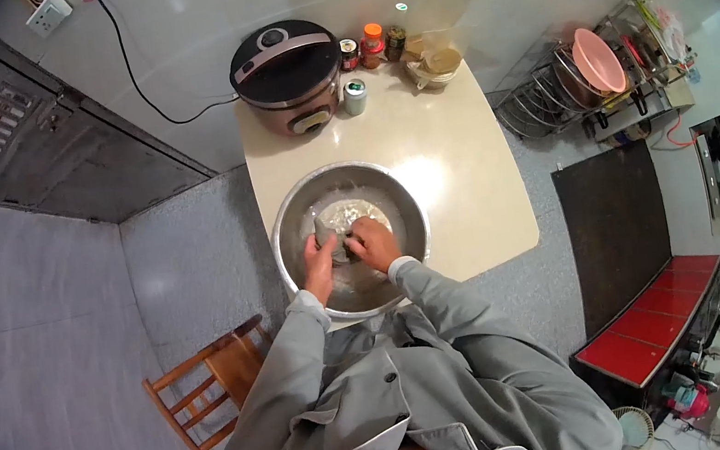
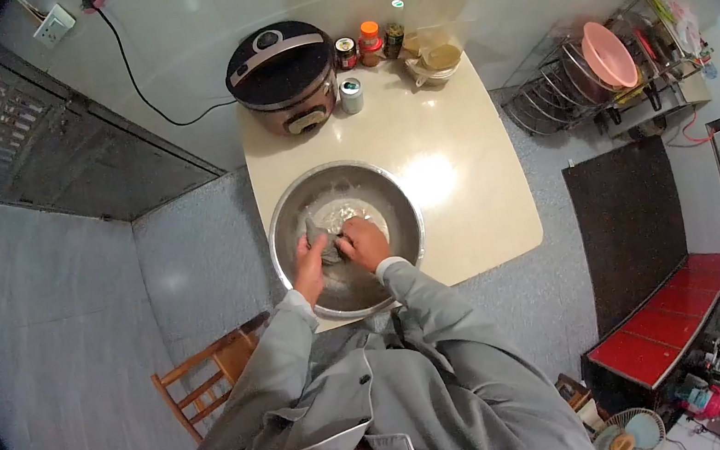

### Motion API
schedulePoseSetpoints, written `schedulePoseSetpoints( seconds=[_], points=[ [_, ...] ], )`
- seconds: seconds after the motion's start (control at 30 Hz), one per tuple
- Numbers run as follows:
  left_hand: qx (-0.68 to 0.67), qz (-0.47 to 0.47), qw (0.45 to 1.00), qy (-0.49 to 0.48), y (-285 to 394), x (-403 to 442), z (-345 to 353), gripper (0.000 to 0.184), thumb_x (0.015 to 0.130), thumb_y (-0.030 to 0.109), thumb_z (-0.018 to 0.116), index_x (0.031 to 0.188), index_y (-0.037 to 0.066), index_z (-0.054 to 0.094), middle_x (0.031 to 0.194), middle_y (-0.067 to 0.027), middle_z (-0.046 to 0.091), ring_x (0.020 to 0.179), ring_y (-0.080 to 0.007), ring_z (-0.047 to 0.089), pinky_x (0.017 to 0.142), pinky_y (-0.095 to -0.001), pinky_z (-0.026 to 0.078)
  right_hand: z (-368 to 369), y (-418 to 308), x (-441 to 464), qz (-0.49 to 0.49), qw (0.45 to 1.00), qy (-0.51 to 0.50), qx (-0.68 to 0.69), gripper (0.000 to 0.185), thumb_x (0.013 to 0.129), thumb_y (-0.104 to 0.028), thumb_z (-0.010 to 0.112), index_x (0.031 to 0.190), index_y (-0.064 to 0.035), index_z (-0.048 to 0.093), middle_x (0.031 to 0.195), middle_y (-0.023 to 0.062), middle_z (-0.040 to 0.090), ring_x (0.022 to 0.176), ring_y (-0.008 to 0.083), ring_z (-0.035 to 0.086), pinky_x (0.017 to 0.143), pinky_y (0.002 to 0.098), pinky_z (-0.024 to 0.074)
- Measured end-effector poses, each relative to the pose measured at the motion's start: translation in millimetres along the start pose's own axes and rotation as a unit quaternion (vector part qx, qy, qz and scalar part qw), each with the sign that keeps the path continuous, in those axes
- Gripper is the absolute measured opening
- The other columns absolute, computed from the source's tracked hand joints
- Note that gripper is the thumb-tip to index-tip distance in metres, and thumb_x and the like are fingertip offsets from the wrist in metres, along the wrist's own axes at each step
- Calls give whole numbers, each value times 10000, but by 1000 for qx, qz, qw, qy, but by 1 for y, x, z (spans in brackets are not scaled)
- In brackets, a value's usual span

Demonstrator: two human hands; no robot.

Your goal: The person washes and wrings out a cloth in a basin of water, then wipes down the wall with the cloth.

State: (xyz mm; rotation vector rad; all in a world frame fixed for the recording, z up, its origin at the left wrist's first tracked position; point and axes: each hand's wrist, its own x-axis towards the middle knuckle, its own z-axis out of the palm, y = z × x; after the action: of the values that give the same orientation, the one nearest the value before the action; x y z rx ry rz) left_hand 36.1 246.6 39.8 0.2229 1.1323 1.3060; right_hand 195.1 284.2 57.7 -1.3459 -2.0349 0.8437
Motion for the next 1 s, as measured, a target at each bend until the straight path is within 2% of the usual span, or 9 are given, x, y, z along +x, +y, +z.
schedulePoseSetpoints(
  seconds=[0.13, 0.23, 0.33, 0.4, 0.53, 0.6, 0.77, 0.87, 1.0],
  points=[
    [150, 61, 987, -2, 8, -3, -20, 466, 761, 102, 733, 1185, 11, 563, 1121, -104, 599, 1029, -238, 575, 925, -352, 464, -20, 30, -13, -90, 995, -6, -52, 264, 811, -271, 704, 857, -14, 659, 1105, 157, 614, 1060, 351, 569, 898, 442, 471],
    [534, 128, 830, 96, -14, 1, -59, 553, 702, 105, 746, 1207, -8, 551, 1217, -175, 548, 1169, -317, 500, 1008, -394, 404, -14, 51, -24, -37, 987, -99, -125, 212, 819, -210, 708, 877, -8, 677, 1178, 176, 598, 1075, 369, 566, 931, 446, 464],
    [622, 61, 777, 72, -33, 6, -76, 626, 675, 131, 746, 1250, 6, 532, 1272, -219, 494, 1256, -374, 411, 1056, -413, 357, 4, 62, -18, 190, 962, -191, -44, 269, 807, -201, 731, 998, -19, 677, 1279, 191, 552, 1140, 386, 545, 966, 450, 451],
    [524, -45, 835, 162, -28, -11, -50, 692, 686, 143, 740, 1325, 51, 491, 1276, -224, 497, 1218, -384, 451, 1047, -387, 373, 20, 51, -19, 333, 943, -8, 13, 408, 788, -248, 754, 1122, -40, 647, 1280, 202, 559, 1196, 388, 523, 990, 453, 438],
    [299, -195, 926, 122, -18, -19, -35, 682, 846, 270, 666, 1438, 122, 361, 1398, -178, 432, 1232, -385, 464, 895, -522, 483, 32, 52, -9, 410, 901, -134, -42, 382, 738, -270, 766, 991, 0, 667, 1113, 232, 625, 1135, 369, 568, 989, 431, 444],
    [274, -213, 933, 97, -20, -19, -34, 660, 902, 359, 599, 1466, 158, 322, 1441, -142, 401, 1272, -389, 430, 840, -595, 492, 52, 63, -21, 310, 937, -54, -149, 353, 722, -228, 758, 969, 7, 665, 962, 230, 657, 952, 384, 627, 884, 438, 491],
    [38, -299, 952, 58, -4, -23, -2, 784, 927, 566, 531, 1519, 167, 207, 1516, -117, 317, 1354, -377, 326, 1000, -579, 400, 79, 61, -27, 333, 868, -7, 368, 222, 807, -191, 617, 948, -21, 612, 848, 64, 610, 783, 150, 560, 694, 301, 457],
    [-177, -261, 948, -39, -24, -7, -9, 702, 953, 581, 468, 1484, 154, 300, 1464, -105, 399, 1315, -316, 406, 1051, -507, 389, 50, -12, -25, 328, 811, -17, 483, 235, 839, -221, 609, 946, -12, 613, 851, 62, 603, 789, 140, 548, 710, 285, 453],
    [-89, -71, 993, -30, -47, -17, -26, 520, 992, 492, 456, 1356, 122, 487, 1293, -92, 546, 1180, -233, 527, 1028, -398, 422, 35, -36, -23, 259, 821, -131, 492, 325, 893, -321, 636, 964, -4, 622, 840, 28, 591, 775, 119, 544, 686, 256, 445]
  ],
)
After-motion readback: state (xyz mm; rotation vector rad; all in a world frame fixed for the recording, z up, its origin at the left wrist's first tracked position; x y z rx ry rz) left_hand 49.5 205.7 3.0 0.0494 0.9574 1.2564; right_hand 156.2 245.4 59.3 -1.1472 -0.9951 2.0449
